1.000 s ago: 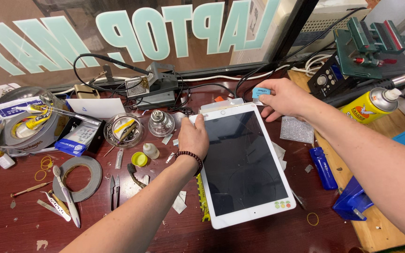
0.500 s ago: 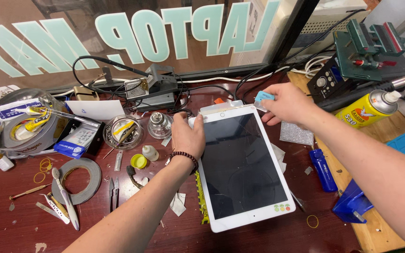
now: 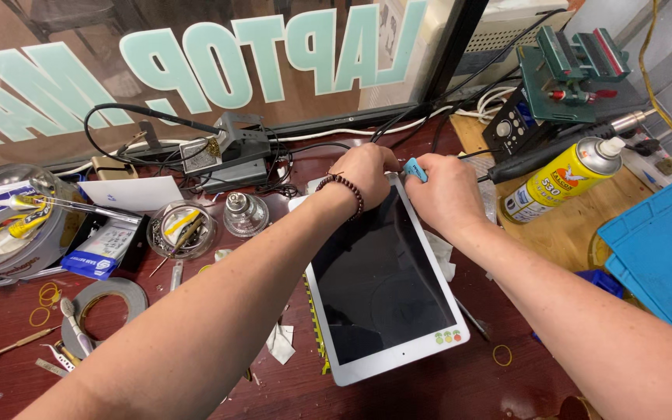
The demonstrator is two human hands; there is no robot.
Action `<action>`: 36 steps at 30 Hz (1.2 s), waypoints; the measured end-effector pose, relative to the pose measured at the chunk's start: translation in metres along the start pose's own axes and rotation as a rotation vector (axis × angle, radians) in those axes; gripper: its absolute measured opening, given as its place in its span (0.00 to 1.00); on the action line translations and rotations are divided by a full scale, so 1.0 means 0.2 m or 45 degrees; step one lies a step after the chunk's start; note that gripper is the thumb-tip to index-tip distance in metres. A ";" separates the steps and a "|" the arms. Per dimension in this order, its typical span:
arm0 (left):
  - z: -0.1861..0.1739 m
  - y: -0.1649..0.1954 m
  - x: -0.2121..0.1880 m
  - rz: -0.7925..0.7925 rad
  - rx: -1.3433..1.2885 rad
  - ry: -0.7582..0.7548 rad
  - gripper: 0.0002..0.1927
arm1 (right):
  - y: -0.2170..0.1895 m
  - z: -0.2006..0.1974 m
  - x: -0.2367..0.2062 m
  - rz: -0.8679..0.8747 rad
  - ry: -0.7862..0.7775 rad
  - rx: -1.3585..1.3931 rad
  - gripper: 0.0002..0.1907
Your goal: The person pries around the edge of a white tablet's screen with a small blue plastic tool, working the bezel on multiple sides while steadying the device with the other hand. They then switch to an orange pry tool and continue working along the screen edge, repositioning the tablet on a box on the workbench.
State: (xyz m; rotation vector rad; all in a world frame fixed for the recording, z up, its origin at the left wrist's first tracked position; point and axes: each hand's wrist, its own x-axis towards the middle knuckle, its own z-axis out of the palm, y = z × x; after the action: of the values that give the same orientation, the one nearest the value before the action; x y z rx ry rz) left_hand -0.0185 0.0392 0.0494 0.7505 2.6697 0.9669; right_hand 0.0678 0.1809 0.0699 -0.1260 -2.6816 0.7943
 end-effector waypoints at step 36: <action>0.01 -0.05 0.03 -0.142 -0.092 -0.057 0.17 | -0.04 0.03 -0.04 -0.056 -0.012 -0.303 0.09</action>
State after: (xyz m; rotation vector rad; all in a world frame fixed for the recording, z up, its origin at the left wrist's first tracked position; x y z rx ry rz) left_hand -0.0273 0.0377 0.0413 0.5941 2.5923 0.9993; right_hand 0.0727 0.1699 0.0665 -0.1204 -2.7688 0.4609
